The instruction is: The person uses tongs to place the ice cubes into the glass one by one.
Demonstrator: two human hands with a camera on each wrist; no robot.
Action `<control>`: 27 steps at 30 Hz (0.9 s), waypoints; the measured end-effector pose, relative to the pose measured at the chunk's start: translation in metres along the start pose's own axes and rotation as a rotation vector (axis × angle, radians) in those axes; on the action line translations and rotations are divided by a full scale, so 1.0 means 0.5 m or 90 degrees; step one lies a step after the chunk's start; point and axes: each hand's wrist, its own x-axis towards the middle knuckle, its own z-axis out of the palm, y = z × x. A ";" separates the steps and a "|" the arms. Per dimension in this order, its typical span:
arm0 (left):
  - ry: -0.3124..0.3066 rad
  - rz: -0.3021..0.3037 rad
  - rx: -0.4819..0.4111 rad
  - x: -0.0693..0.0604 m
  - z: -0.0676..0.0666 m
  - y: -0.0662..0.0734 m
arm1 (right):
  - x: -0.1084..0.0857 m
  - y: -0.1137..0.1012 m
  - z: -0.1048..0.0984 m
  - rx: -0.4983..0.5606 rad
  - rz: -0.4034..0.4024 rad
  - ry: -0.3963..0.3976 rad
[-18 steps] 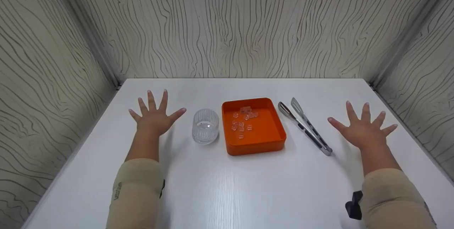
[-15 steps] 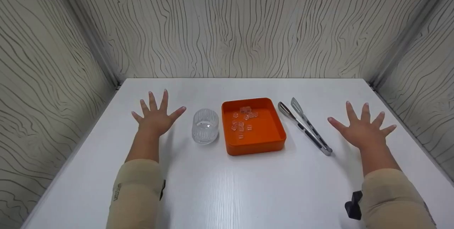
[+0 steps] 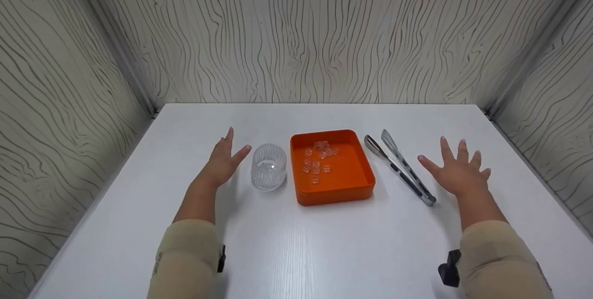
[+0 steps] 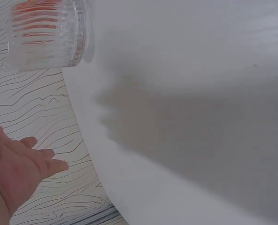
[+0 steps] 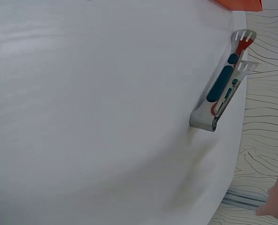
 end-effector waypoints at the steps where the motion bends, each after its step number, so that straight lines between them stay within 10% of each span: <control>1: -0.003 0.007 -0.017 0.000 0.006 0.000 | 0.001 -0.002 0.006 0.002 0.000 -0.001; 27: -0.049 0.001 -0.100 0.006 0.101 -0.003 | 0.020 -0.060 0.123 0.046 -0.018 -0.010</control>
